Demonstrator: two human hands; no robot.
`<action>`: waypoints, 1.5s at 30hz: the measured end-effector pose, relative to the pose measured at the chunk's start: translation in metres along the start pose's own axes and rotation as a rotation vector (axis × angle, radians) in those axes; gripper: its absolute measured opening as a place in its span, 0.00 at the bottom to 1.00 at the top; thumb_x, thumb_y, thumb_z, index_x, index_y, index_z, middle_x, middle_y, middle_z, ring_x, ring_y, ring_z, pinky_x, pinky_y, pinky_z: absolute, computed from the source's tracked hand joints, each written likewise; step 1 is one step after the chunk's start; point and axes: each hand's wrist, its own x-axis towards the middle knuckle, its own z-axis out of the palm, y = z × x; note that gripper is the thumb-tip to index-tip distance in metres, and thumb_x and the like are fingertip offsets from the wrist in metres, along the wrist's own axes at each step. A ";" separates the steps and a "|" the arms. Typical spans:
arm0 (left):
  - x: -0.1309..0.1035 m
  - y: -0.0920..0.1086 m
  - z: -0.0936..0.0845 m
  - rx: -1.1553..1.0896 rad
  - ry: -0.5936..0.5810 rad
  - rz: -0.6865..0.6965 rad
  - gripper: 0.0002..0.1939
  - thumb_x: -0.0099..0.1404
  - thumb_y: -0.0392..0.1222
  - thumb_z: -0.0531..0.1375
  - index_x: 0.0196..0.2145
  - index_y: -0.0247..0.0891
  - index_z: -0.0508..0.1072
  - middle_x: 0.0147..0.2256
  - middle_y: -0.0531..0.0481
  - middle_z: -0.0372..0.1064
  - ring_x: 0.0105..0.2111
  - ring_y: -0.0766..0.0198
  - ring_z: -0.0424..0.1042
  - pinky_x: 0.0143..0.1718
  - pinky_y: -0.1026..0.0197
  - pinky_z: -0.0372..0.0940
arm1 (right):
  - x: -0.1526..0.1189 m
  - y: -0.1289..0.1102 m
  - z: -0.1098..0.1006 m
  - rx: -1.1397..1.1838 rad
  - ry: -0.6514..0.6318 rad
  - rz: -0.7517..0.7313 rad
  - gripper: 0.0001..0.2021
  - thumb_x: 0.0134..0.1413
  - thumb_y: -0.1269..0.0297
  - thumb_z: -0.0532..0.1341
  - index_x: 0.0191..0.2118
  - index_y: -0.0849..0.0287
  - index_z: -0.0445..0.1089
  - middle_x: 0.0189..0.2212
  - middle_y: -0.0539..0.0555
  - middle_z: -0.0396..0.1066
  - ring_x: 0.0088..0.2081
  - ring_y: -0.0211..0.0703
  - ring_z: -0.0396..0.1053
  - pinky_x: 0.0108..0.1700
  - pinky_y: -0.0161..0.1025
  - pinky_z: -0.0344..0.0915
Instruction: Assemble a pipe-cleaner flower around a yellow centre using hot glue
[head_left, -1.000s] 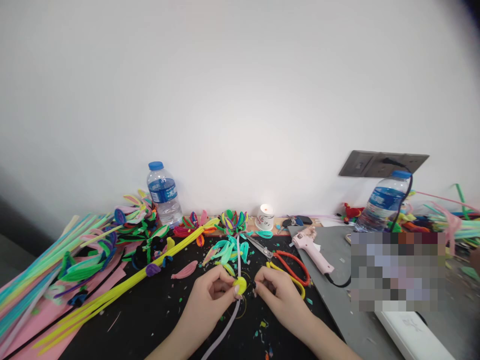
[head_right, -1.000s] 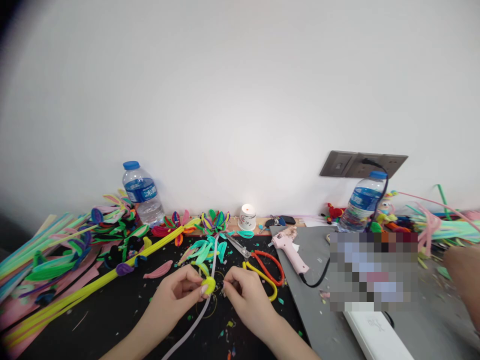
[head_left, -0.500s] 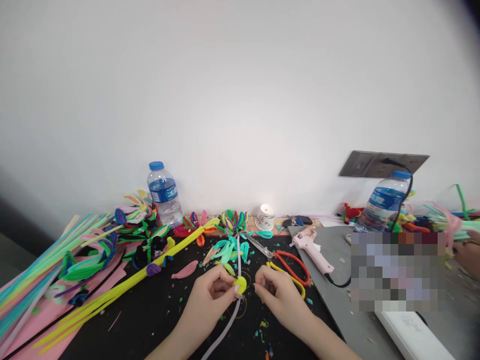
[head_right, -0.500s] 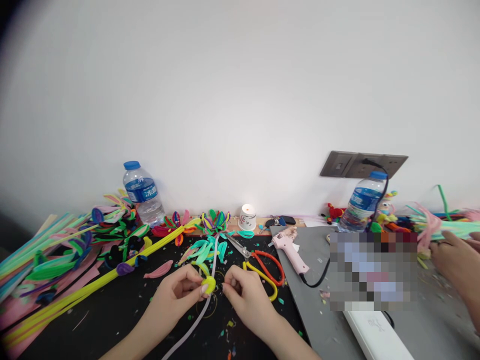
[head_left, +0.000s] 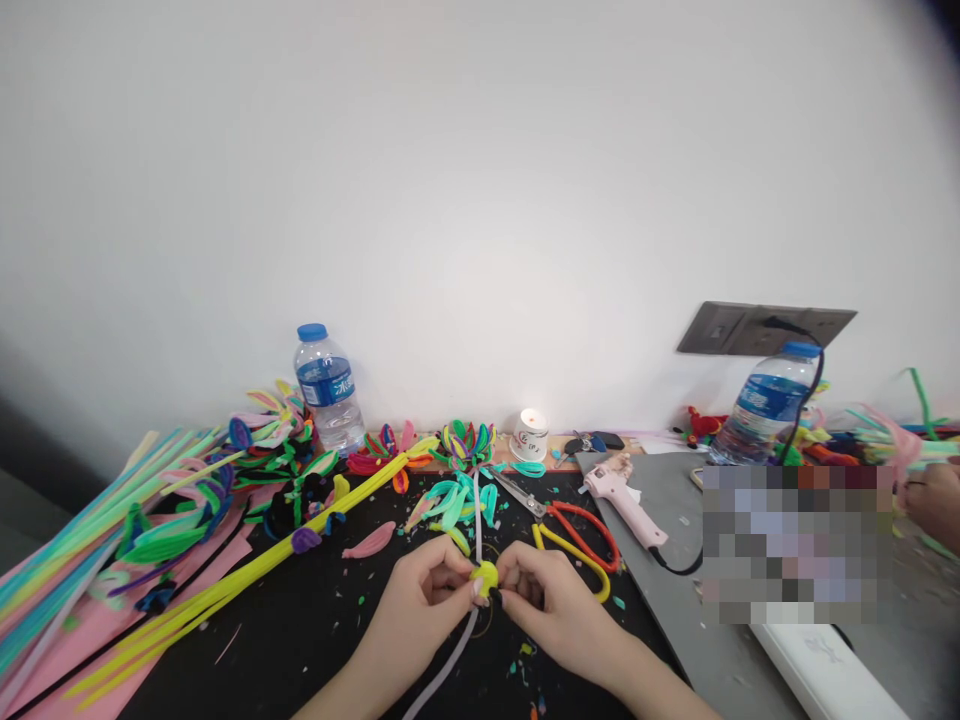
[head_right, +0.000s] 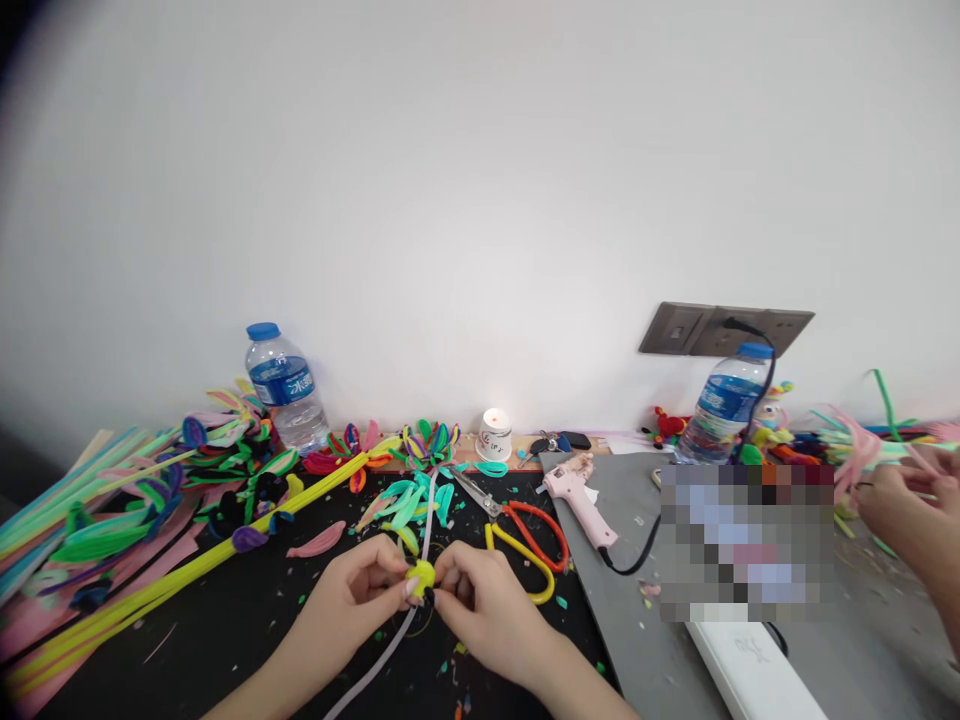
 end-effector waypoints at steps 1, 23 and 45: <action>0.000 0.000 0.000 0.000 -0.004 -0.001 0.10 0.55 0.39 0.63 0.24 0.38 0.63 0.25 0.54 0.69 0.28 0.64 0.70 0.31 0.62 0.64 | 0.000 -0.001 0.000 0.003 -0.002 0.002 0.04 0.52 0.73 0.54 0.32 0.59 0.64 0.21 0.45 0.59 0.22 0.32 0.54 0.24 0.30 0.51; 0.001 0.001 0.001 0.050 -0.027 0.006 0.11 0.55 0.39 0.63 0.23 0.38 0.62 0.25 0.54 0.67 0.27 0.65 0.69 0.30 0.64 0.62 | 0.000 -0.002 -0.001 -0.029 0.000 -0.005 0.05 0.50 0.75 0.54 0.31 0.59 0.64 0.21 0.44 0.60 0.23 0.32 0.56 0.25 0.30 0.52; 0.004 -0.002 -0.005 0.019 0.098 -0.005 0.11 0.54 0.40 0.64 0.24 0.37 0.64 0.24 0.55 0.69 0.26 0.64 0.71 0.31 0.62 0.66 | 0.007 0.021 -0.034 -0.146 0.385 0.031 0.06 0.55 0.68 0.51 0.37 0.59 0.63 0.21 0.48 0.65 0.23 0.38 0.63 0.27 0.34 0.58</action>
